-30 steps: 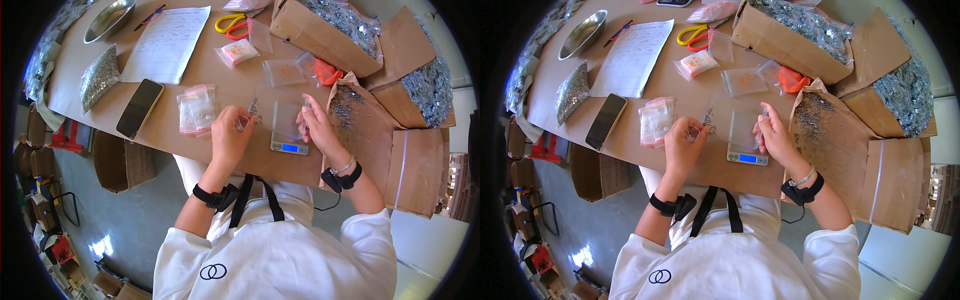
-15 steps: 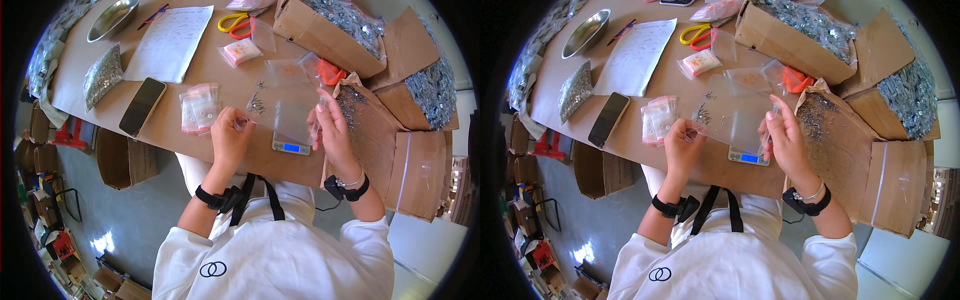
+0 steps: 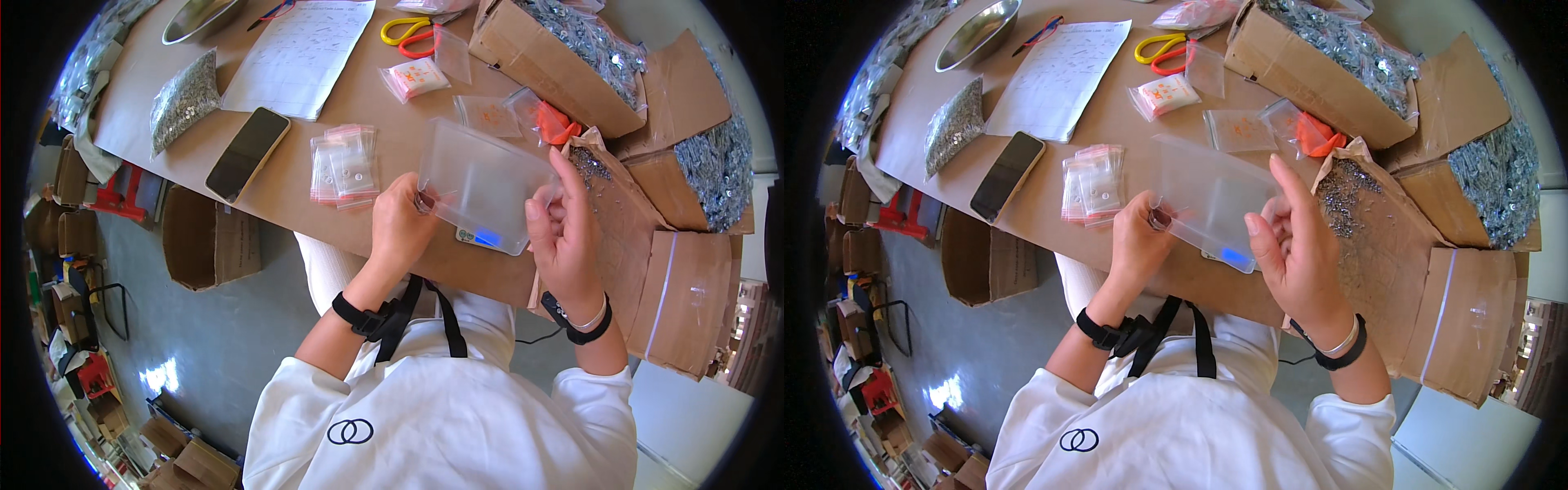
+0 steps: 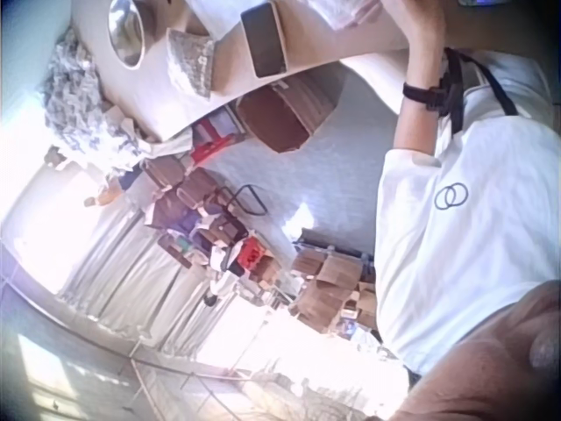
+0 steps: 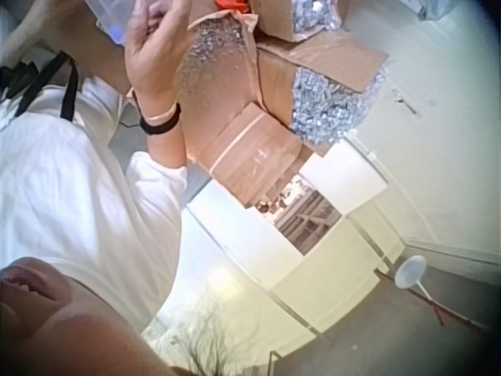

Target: Weighing small metal components on a digital scale and packaging them into plastic bags.

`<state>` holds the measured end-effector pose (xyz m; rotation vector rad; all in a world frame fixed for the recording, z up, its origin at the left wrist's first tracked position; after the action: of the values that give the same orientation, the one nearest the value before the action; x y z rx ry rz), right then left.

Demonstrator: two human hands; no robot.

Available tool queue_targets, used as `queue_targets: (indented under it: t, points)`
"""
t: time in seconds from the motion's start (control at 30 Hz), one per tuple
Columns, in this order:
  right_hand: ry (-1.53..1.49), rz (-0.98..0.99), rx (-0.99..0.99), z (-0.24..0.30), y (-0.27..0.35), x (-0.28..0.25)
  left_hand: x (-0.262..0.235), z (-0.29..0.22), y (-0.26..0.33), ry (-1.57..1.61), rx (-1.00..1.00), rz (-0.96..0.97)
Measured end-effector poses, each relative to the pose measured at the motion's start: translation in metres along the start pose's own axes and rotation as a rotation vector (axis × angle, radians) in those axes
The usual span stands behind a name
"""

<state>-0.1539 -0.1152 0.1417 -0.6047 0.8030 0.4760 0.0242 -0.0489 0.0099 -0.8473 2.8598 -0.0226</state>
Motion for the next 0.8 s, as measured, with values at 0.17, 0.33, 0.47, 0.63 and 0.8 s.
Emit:
queue_targets:
  t: [0.17,0.33,0.47,0.63,0.8]
  points:
    - [-0.358,0.041,0.409,-0.056,-0.006,0.01,-0.013,0.01,0.006,0.057,-0.007,0.102]
    - [-0.278,0.281,0.665,-0.134,0.019,0.036,-0.011,0.002,0.028,0.439,-0.087,0.352]
    - [0.473,-0.157,0.064,-0.092,0.021,0.023,-0.003,0.01,0.041,0.704,-0.139,0.407]
    - [-0.323,0.298,0.036,0.007,0.035,0.059,0.004,0.023,0.058,0.882,-0.169,0.393]
    - [-0.344,0.112,0.015,0.011,0.036,0.037,-0.007,-0.03,0.061,0.513,0.046,0.336]
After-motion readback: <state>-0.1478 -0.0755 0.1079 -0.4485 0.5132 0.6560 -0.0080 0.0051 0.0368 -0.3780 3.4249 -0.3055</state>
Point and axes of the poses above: each hand's wrist, its own y-axis away from the middle knuckle, its own x-axis out of the palm, z = x × y, the point moved 6 cm from there along -y, towards the middle knuckle, and after that the axes turned 10 degrees about y, right-handed, at the moved point
